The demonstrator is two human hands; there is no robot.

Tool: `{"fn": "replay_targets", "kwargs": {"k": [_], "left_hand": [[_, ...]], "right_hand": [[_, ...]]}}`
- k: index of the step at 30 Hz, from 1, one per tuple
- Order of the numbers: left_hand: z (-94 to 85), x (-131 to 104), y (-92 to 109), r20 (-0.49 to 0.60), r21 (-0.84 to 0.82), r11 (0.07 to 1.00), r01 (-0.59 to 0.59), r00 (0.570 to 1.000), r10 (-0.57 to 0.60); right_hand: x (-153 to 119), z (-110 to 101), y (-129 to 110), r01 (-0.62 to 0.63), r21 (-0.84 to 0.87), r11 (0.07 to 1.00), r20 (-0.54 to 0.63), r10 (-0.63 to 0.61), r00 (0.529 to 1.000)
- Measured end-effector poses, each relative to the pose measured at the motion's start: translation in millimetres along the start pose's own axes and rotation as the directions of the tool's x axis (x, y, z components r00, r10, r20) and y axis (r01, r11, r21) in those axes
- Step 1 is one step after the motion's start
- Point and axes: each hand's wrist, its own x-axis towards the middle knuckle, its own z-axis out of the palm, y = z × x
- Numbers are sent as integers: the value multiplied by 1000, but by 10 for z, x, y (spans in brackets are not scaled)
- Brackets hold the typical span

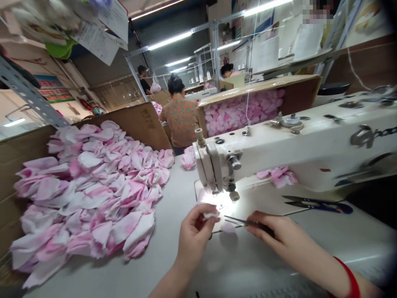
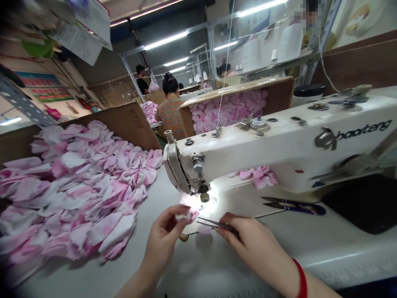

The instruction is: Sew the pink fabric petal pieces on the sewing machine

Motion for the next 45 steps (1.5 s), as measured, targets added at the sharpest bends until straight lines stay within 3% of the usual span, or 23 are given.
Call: {"fn": "replay_targets", "kwargs": {"k": [2,4,9,11,14,16,17,19,21,22,25,27,29,31,32,33,35,39,42,44,45], "left_hand": [[-138,-1,21,-23,93,994,-59,998,61],[-265,-6,15,-44,112,993,-46,998,51],[-413,-67,-38,-67,118,993,17,998,-9],[-404,-103,-44,-59,155,988,18,998,-9],[-351,-148,-38,-17,219,973,-78,996,83],[-309,-171,-28,26,313,910,-271,960,277],[-290,-183,-23,58,378,838,-393,914,402],[-258,-209,-17,150,498,626,-600,771,619],[-235,-236,-20,252,549,449,-705,652,715],[-227,-249,-26,293,553,397,-733,617,731],[-213,-280,-50,355,526,357,-772,580,733],[-205,-292,-58,336,502,432,-749,629,701],[-186,-293,-54,250,416,655,-631,772,585],[-154,-282,-38,169,234,904,-359,930,326],[-135,-272,-27,144,131,971,-199,973,180],[-115,-261,-14,129,47,997,-60,990,53],[-78,-242,16,103,-42,994,102,990,-97],[-35,-241,59,66,-62,990,129,990,-125],[-54,-227,34,87,30,998,62,994,-64],[-109,-154,-8,133,222,966,-132,986,104],[-147,-90,-31,181,348,889,-297,952,247]], "right_hand": [[1,57,-36,-3,-209,978,-13,0,1000],[-10,139,-94,18,-376,926,-34,-33,999],[26,229,-3,167,-589,791,-23,-223,974],[91,163,185,129,-664,736,-57,-222,973],[168,18,409,-70,-673,736,-196,-86,977],[158,-61,389,-102,-498,861,-233,-19,972],[135,-89,324,-64,-337,939,-183,1,983],[77,-122,129,-1,82,997,65,-4,998],[40,-132,-68,-75,393,917,252,-29,967],[36,-132,-143,-119,482,868,303,-38,952],[58,-115,-239,-171,586,792,329,-39,944],[60,-87,-234,-144,561,815,282,-24,959],[29,-47,-223,-76,449,890,177,-4,984],[-28,-9,-226,28,273,962,26,-37,999],[-58,5,-234,87,181,980,-56,-78,995],[-86,12,-243,136,97,986,-128,-124,984],[-121,7,-263,184,1,983,-196,-180,964],[-122,-32,-273,112,106,988,-61,-106,993],[-84,-26,-217,63,199,978,13,-67,998],[-24,-16,-124,52,182,982,-9,-51,999],[24,-16,-61,41,134,990,-30,-38,999]]}}
